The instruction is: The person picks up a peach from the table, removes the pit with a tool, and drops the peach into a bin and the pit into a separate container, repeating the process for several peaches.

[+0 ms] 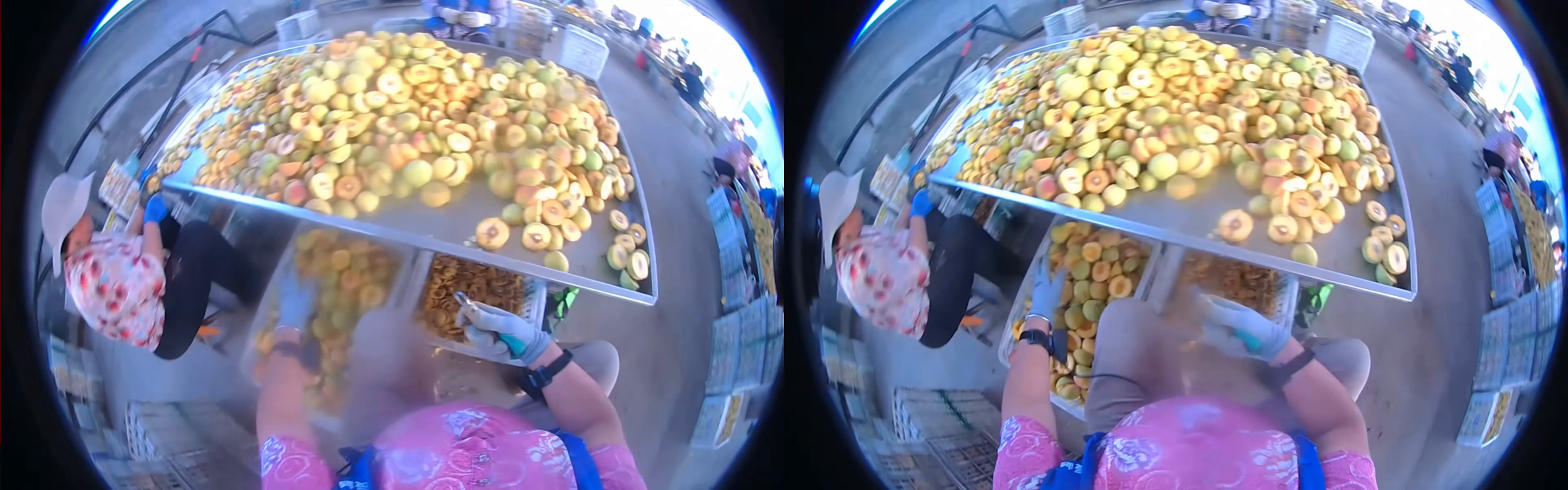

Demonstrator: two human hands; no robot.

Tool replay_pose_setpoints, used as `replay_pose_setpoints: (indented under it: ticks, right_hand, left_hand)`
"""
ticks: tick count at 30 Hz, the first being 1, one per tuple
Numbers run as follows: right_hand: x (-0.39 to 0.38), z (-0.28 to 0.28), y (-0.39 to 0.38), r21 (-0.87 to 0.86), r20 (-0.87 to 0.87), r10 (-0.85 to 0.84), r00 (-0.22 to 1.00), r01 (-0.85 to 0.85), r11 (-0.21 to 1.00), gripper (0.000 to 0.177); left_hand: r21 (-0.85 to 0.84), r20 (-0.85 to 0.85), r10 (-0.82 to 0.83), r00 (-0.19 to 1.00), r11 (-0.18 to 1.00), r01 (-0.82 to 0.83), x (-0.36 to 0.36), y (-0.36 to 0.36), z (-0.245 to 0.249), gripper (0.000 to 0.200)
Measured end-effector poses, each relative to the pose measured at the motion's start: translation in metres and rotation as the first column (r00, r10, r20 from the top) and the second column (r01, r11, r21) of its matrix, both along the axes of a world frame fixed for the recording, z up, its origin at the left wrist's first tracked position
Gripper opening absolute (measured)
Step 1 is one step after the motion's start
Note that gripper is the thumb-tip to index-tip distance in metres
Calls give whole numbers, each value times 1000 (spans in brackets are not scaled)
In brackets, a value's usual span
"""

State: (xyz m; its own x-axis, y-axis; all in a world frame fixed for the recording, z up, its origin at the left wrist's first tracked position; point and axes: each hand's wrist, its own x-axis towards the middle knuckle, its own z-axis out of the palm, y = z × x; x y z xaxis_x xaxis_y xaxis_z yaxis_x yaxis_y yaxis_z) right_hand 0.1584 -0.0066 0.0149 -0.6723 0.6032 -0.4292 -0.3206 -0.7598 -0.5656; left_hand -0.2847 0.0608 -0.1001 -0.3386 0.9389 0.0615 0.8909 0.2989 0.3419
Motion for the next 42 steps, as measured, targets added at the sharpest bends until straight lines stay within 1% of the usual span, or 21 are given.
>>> replay_pose_setpoints:
  ticks: [1, 3, 5, 7, 9, 14, 17, 19, 22, 25, 26, 27, 28, 30, 33, 34, 35, 37, 38, 40, 42]
  right_hand:
    - [-4, 7, 0, 20, -11, -22, 1000, 22, 1000, 29]
    - [-1, 11, -2, 36, -21, -52, 998, 53, 998, 29]
    - [5, 7, -2, 39, -28, -39, 999, 40, 998, 31]
    - [8, 6, -4, 99, -12, -75, 997, 76, 992, 35]
    - [13, 16, -7, 119, -170, -68, 983, 89, 989, 38]
    - [33, 20, -15, 189, -137, -101, 985, 126, 974, 40]
    - [41, 32, -23, 191, -163, -139, 977, 170, 967, 42]
    - [46, 35, -25, 175, -194, -170, 966, 204, 963, 43]
    - [51, 22, -23, 242, -123, -253, 959, 277, 930, 42]
    - [52, 8, -20, 240, -152, -323, 934, 352, 904, 38]
    - [51, 8, -18, 255, -106, -371, 923, 386, 887, 36]
    - [49, 8, -17, 270, -60, -417, 907, 416, 868, 34]
    - [48, 5, -17, 270, -64, -417, 907, 418, 867, 34]
    - [44, -1, -15, 392, 42, -500, 865, 447, 804, 30]
    - [40, -5, -15, 488, 190, -531, 825, 390, 781, 28]
    - [40, -11, -16, 485, 192, -530, 826, 390, 783, 28]
    - [40, -19, -15, 593, 241, -545, 803, 323, 737, 27]
    - [38, -35, -12, 689, 285, -564, 775, 243, 683, 26]
    - [36, -43, -10, 740, 271, -591, 760, 228, 633, 26]
    - [33, -52, -9, 787, 255, -617, 745, 212, 580, 26]
    - [31, -58, -7, 866, 287, -689, 665, 127, 484, 29]
  left_hand:
    - [-2, 3, -23, 1000, 1000, 23, 17, 8, 18, 54]
    - [434, 134, -377, 916, 854, 288, 68, 22, 82, 47]
    - [548, 209, -557, 804, 747, 376, 123, 37, 107, 39]
    - [474, 584, -631, 510, 776, 417, 178, 52, 114, 42]
    - [410, 355, -741, 570, 671, 617, 231, 62, 127, 55]
    - [247, 296, -838, 458, 530, 811, 311, 107, 94, 78]
    - [-9, 292, -858, 422, 439, 898, 328, 117, 97, 82]
    - [-23, 180, -885, 430, 434, 901, 333, 116, 98, 74]
    - [-134, 74, -882, 465, 453, 882, 335, 109, 107, 61]
    - [46, 323, -752, 575, 619, 784, 332, 84, 118, 46]
    - [159, 567, -621, 542, 728, 667, 332, 77, 117, 43]
    - [222, 772, -470, 427, 830, 511, 333, 71, 115, 39]
    - [221, 770, -471, 431, 829, 513, 333, 62, 115, 39]
    - [317, 948, -303, -95, 889, 331, 334, 42, 114, 39]
    - [442, 869, -490, 74, 834, 329, 322, 67, 24, 47]
    - [396, 918, -384, -98, 895, 207, 328, 54, 31, 54]
    - [392, 920, -379, -98, 897, 206, 328, 45, 31, 54]
    - [207, 953, -142, -267, 950, 233, 327, 30, 36, 26]
    - [206, 953, -141, -267, 950, 233, 328, 21, 50, 26]
    - [251, 847, -12, -532, 890, 380, 327, 4, 75, 27]
    - [321, 885, -172, -432, 899, 299, 333, 0, 61, 27]
